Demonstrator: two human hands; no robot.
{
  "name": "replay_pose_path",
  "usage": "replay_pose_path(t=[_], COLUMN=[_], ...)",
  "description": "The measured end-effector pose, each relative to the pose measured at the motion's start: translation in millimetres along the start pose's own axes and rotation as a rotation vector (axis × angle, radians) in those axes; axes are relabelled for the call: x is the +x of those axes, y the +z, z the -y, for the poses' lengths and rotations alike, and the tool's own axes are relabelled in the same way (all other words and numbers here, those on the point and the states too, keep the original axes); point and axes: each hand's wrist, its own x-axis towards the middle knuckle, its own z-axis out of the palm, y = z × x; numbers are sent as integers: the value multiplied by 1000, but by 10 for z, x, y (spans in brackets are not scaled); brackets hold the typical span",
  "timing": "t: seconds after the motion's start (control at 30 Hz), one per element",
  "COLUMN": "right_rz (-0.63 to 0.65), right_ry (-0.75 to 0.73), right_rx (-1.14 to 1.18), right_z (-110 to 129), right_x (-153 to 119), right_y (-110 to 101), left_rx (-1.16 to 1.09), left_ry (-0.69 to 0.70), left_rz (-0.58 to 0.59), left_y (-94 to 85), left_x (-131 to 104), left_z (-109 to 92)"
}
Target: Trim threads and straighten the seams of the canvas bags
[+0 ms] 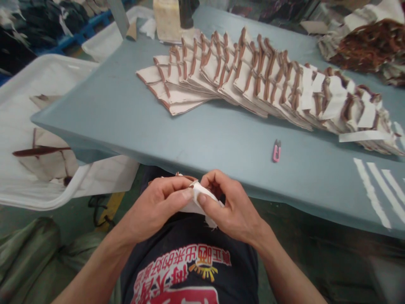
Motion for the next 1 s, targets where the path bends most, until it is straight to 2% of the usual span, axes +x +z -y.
replay_pose_path(t=[0.1, 0.27, 0.37, 0.5, 0.57, 0.67, 0.8, 0.83, 0.9, 1.0], right_rz=[6, -26, -57, -31, -23, -1, 84, 62, -76, -265], right_ry=[5, 14, 18, -63, -79, 4, 170, 191, 171, -23], right_rx=[-51, -185, -179, -23, -49, -134, -203, -241, -314, -313], right_z=[22, -39, -108, -208, -296, -484, -676, -687, -659, -488], right_x=[4, -47, -58, -59, -93, -227, -491, -546, -611, -557], right_y=[5, 8, 16, 25, 23, -37, -263, -325, -418, -442], left_rx=[52, 416, 543, 542, 507, 483, 487, 484, 469, 447], left_ry=[23, 142, 189, 213, 208, 191, 206, 214, 233, 264], left_rz=[-98, -382, -443, -466, -464, -450, -415, -393, -331, -199], left_y=[75, 93, 68, 28, -4, -70, -170, -191, -220, -226], left_x=[46, 77, 79, 109, 129, 144, 134, 129, 121, 105], left_z=[-21, 55, 101, 89, 66, 26, -21, -33, -63, -143])
